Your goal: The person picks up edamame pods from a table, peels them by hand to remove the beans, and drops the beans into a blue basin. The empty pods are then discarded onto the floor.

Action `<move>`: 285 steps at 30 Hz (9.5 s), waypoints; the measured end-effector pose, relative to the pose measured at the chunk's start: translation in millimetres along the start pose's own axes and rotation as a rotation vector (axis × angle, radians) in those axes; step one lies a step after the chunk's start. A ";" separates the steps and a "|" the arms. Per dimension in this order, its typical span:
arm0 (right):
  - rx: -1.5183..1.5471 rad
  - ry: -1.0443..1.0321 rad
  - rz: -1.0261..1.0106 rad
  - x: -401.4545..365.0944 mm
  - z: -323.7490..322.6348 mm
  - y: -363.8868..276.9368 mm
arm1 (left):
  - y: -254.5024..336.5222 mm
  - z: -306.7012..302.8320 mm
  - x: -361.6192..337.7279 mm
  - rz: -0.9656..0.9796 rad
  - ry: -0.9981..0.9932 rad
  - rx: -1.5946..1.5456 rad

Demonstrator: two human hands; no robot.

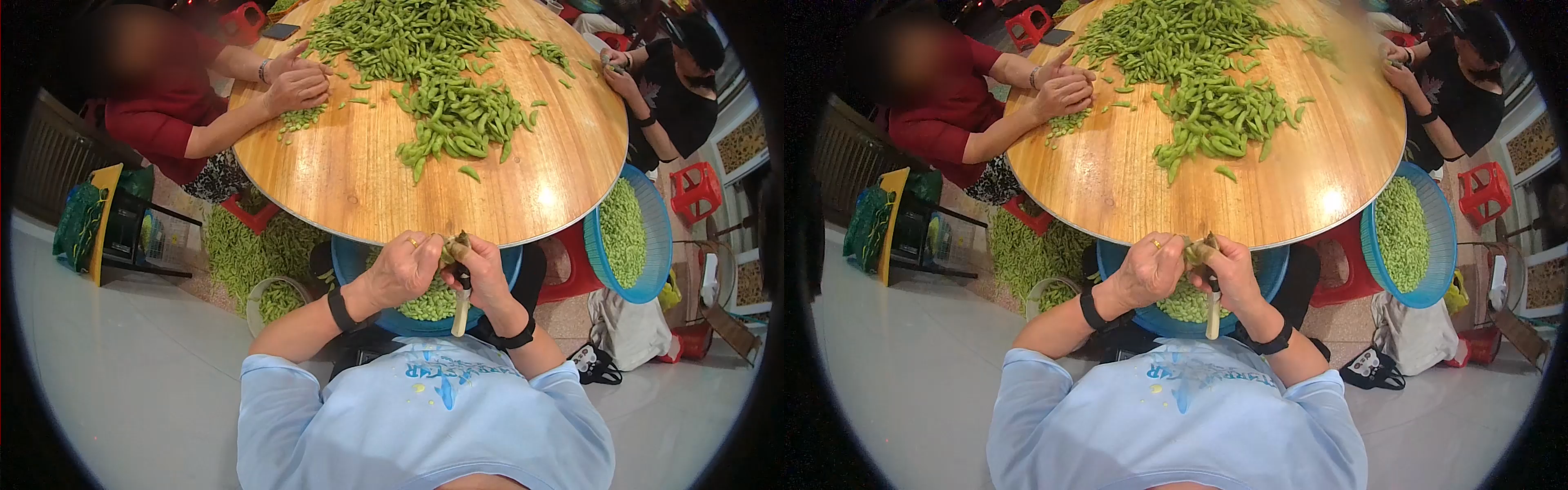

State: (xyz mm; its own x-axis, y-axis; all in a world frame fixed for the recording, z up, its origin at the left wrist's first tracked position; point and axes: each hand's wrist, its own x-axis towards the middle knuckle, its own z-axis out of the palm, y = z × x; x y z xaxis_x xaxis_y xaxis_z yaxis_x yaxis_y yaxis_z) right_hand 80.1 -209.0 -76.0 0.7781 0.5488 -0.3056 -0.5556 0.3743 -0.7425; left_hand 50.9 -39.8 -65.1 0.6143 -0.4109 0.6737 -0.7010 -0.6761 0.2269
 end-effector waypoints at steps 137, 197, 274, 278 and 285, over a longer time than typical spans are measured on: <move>0.084 -0.106 -0.185 7.9 6.2 -19.3 | -35.7 -15.8 36.5 -0.960 -0.085 -1.244; -0.079 -0.121 -0.275 -8.2 1.8 -3.3 | -9.4 6.9 8.8 -0.676 0.063 -1.040; -0.722 -0.042 -0.496 -19.6 -31.4 -11.7 | -0.6 -15.8 4.2 -0.466 -0.303 -0.712; -0.826 -0.043 -0.507 -16.9 -27.5 -13.3 | -0.6 -21.2 5.8 -0.532 -0.344 -0.751; -1.056 -0.048 -0.657 -15.5 -21.8 -10.6 | 0.9 -19.2 -1.3 -0.459 -0.345 -0.657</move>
State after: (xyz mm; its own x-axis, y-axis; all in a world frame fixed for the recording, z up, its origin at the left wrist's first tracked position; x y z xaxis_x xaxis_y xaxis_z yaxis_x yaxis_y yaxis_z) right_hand 80.3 -237.8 -76.3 0.7958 0.5201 0.3102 0.4588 -0.1835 -0.8694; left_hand 42.5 -28.2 -52.2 0.8881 -0.4188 0.1896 -0.3589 -0.3741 0.8551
